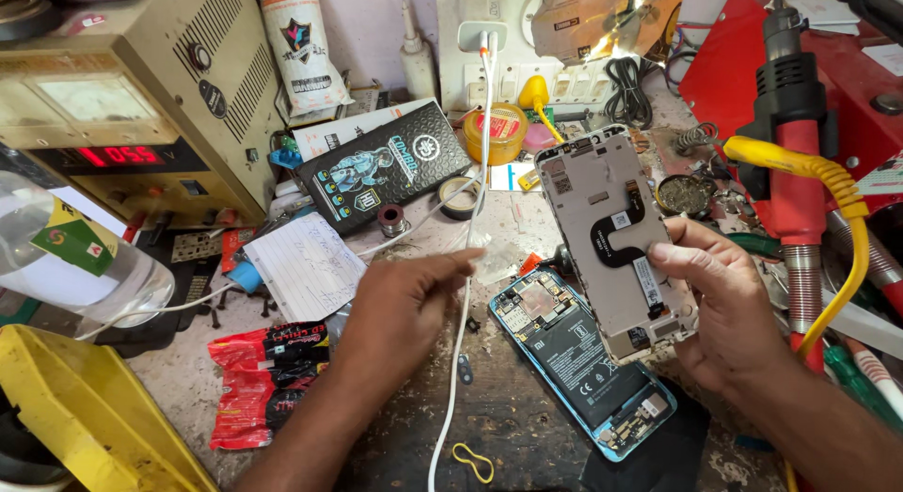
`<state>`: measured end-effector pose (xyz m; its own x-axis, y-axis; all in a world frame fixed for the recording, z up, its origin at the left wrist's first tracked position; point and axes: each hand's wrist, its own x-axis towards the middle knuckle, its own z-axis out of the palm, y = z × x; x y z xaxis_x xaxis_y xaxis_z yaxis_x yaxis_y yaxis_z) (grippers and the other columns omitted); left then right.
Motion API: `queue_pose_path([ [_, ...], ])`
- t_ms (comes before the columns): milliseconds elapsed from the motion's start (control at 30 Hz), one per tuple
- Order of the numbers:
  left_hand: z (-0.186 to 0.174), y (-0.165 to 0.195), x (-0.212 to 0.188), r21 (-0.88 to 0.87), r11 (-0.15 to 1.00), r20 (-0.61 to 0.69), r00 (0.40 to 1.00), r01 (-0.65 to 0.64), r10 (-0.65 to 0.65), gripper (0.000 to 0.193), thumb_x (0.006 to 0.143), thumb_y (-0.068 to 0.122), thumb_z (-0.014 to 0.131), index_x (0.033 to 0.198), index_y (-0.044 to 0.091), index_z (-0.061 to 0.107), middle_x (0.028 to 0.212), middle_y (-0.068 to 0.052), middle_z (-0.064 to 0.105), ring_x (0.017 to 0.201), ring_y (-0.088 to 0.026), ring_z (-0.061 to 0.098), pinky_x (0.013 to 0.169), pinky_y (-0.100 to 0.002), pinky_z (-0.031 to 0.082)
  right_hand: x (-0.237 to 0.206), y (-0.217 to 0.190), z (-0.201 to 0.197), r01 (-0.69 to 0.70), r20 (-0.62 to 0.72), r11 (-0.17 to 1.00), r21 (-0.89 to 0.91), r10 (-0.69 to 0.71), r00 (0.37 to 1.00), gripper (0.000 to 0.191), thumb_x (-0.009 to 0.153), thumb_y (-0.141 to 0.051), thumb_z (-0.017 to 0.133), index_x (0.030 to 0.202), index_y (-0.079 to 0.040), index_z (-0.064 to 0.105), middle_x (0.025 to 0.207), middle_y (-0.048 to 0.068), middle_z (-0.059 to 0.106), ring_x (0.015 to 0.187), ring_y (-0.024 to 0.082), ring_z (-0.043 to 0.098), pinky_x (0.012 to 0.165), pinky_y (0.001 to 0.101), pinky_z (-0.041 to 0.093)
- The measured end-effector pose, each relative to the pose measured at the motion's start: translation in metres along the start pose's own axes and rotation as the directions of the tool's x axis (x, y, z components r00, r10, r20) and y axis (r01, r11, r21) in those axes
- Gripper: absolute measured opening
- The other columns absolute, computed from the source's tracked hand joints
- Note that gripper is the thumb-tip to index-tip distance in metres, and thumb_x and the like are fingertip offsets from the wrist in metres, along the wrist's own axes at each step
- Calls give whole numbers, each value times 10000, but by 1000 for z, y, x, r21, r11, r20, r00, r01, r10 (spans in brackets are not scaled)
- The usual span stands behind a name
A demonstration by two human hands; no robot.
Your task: The person holds a smartphone with its screen lit, then detaches the display assembly from the phone body and manipulates its flex cable. They press along the display edges, reattach the assembly to the body, and repeatedly power the phone on to view the screen while a second disassembled phone lies on the workbench.
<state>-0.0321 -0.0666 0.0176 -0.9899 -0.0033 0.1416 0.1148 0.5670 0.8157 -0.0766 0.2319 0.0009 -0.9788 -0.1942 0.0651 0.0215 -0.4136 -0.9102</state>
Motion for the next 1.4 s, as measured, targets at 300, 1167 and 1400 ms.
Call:
queue_pose_path([
  [300, 3, 20, -5, -528, 838, 120, 989, 140, -89, 407, 795, 167, 794, 1186, 84, 722, 902, -24, 783, 764, -93, 738, 683, -263, 640, -6, 9, 9, -53, 19, 986, -160, 56, 998, 213, 964, -88, 634, 1136, 26, 685, 976, 104, 760, 799, 138, 716, 684, 310, 591],
  [1167, 32, 23, -17, -716, 627, 275, 950, 305, -148, 500, 831, 75, 736, 1294, 32, 549, 982, -108, 787, 824, -134, 761, 698, -275, 625, -11, 6, 29, -212, 136, 906, -367, 278, 951, 562, 826, -121, 748, 1348, 47, 624, 993, 124, 799, 741, 114, 709, 564, 269, 590],
  [1400, 33, 26, -20, -683, 671, 277, 952, 289, -129, 628, 773, 31, 785, 1339, 18, 515, 957, -156, 792, 790, -164, 770, 656, -270, 607, -12, 11, 24, -273, 61, 892, -360, 314, 947, 650, 799, -91, 760, 1387, 72, 537, 868, 134, 746, 608, 141, 678, 496, 284, 578],
])
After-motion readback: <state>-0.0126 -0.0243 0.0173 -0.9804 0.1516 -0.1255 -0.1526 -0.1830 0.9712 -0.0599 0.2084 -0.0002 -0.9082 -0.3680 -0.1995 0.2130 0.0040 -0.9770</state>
